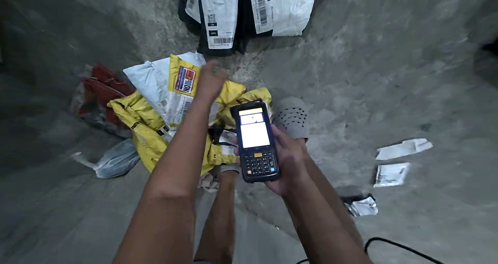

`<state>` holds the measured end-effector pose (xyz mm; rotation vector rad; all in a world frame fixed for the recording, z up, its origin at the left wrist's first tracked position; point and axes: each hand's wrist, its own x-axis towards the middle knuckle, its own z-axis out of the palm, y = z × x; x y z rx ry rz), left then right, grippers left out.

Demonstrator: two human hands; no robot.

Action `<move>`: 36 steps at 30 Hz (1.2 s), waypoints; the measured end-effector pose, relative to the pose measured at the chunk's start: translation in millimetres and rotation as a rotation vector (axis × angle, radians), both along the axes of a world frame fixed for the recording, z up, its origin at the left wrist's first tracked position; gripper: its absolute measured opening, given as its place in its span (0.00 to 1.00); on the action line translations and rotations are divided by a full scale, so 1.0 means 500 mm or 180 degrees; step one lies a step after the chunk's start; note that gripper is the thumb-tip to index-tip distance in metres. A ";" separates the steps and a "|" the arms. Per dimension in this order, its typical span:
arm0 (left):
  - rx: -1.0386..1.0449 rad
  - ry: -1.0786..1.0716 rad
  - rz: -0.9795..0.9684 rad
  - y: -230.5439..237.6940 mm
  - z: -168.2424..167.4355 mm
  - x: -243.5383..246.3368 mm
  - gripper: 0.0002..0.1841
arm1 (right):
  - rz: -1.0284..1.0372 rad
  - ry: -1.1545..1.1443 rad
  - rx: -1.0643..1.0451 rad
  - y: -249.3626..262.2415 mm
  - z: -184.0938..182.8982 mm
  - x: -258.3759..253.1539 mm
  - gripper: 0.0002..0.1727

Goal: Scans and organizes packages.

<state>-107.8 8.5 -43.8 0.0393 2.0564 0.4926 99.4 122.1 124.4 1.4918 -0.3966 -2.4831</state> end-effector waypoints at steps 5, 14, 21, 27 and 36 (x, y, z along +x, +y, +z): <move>0.0438 0.0753 0.1267 0.049 -0.121 -0.101 0.35 | -0.0048 0.0359 -0.0115 -0.004 0.000 0.004 0.38; 0.0894 0.1525 0.1232 0.100 -0.031 -0.104 0.10 | 0.0430 0.0675 0.0629 0.005 0.009 0.012 0.39; 0.1671 0.1470 0.1338 0.044 0.033 -0.071 0.07 | 0.1552 0.0444 0.1768 0.002 0.027 -0.010 0.32; 0.1621 0.1323 0.1452 0.017 0.040 -0.038 0.06 | 0.1847 0.0105 0.2012 -0.007 0.020 -0.009 0.28; 0.2267 0.1046 0.1996 -0.021 0.026 -0.033 0.05 | 0.1008 0.1099 0.1193 -0.007 0.003 0.018 0.37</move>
